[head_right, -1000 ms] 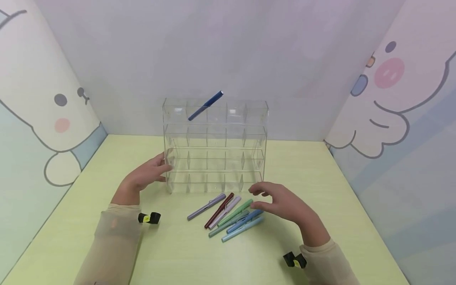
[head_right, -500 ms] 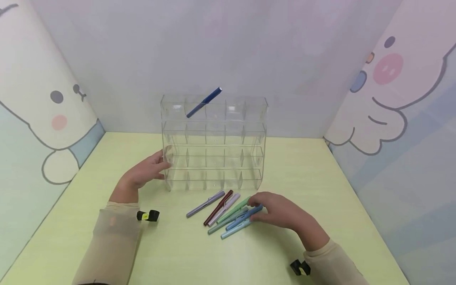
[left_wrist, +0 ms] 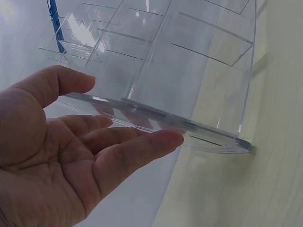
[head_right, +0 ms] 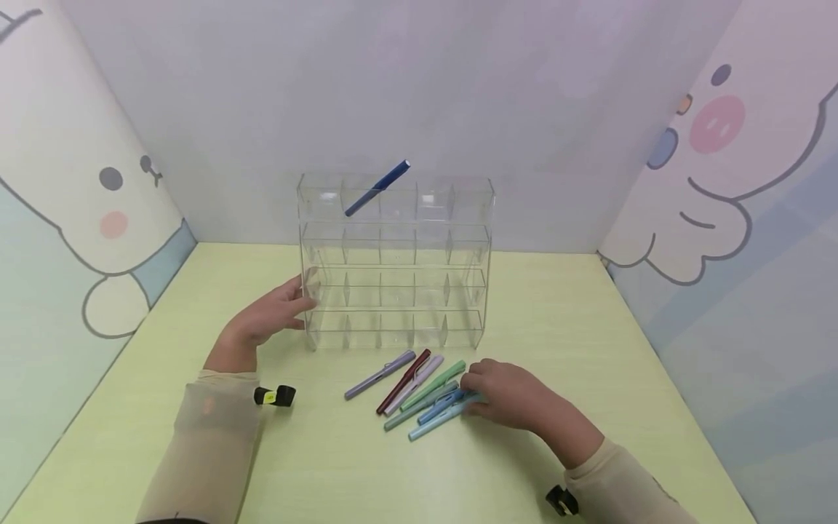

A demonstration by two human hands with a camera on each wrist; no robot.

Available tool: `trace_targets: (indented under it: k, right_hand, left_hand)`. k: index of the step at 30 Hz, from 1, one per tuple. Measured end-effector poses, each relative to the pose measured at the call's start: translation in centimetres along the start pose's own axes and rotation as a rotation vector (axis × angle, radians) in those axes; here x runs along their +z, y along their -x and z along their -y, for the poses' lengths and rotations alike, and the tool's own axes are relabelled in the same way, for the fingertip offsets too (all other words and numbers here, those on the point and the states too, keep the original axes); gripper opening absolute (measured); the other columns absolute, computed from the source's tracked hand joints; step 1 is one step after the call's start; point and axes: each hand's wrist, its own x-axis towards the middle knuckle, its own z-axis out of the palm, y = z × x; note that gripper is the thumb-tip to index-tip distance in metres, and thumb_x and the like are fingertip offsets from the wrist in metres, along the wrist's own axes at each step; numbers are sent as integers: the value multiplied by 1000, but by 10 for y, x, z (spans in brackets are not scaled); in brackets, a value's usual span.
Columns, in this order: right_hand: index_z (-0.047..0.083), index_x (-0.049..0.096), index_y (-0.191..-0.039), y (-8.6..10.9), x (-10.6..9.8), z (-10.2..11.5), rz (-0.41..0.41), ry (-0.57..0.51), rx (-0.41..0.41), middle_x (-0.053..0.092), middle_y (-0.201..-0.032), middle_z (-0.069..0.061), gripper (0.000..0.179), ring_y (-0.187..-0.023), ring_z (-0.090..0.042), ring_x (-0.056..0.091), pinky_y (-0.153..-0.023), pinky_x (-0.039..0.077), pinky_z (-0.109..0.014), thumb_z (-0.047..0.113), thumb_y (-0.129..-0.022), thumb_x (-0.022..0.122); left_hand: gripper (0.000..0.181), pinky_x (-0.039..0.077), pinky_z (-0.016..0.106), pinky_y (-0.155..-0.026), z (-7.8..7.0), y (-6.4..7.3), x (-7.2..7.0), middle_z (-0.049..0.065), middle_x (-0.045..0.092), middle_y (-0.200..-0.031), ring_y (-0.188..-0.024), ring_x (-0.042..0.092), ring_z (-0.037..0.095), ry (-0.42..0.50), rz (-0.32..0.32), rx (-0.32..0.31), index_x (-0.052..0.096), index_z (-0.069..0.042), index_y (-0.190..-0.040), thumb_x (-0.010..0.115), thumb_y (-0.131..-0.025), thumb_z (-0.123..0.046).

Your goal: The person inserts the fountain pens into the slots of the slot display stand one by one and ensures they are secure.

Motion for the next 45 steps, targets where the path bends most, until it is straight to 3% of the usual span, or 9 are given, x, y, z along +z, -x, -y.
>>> trace_targets:
  k: [5, 11, 21, 36, 45]
  right_hand:
    - [20, 69, -97, 1, 5, -2, -39, 110, -43, 62, -92, 9, 25, -81, -5, 53, -67, 52, -25, 30, -79, 82]
    - [16, 69, -96, 1, 11, -2, -65, 178, -72, 59, -89, 7, 26, -78, -8, 51, -64, 50, -26, 25, -77, 84]
    - [17, 67, -97, 1, 15, -6, -111, 273, -28, 58, -93, 5, 30, -81, -12, 51, -66, 49, -29, 27, -76, 85]
    - [17, 65, -97, 3, 18, -6, -93, 265, 14, 58, -89, 5, 27, -75, -11, 51, -63, 50, -28, 25, -78, 83]
    - [17, 62, -98, 4, 17, -5, -77, 203, 54, 54, -89, 6, 29, -75, -9, 47, -61, 49, -24, 22, -79, 83]
  left_hand:
    - [72, 46, 58, -102, 0, 0, 1, 20, 37, -153, -136, 43, 38, 6, 2, 9, 3, -32, -159, 46, -103, -24]
    - [72, 46, 57, -103, -1, 1, 2, 19, 34, -154, -140, 36, 39, 1, -3, 2, 2, -31, -159, 46, -103, -25]
    - [71, 46, 58, -103, -2, 2, 2, 19, 34, -154, -140, 36, 39, 6, 3, 5, 2, -33, -159, 45, -103, -24]
    - [73, 44, 57, -106, 1, 0, 0, 18, 32, -156, -143, 33, 36, -5, -10, -21, 1, -31, -159, 46, -102, -25]
    - [73, 44, 56, -105, -1, 1, 0, 19, 30, -156, -143, 32, 35, -9, -14, -14, 0, -33, -159, 46, -103, -26]
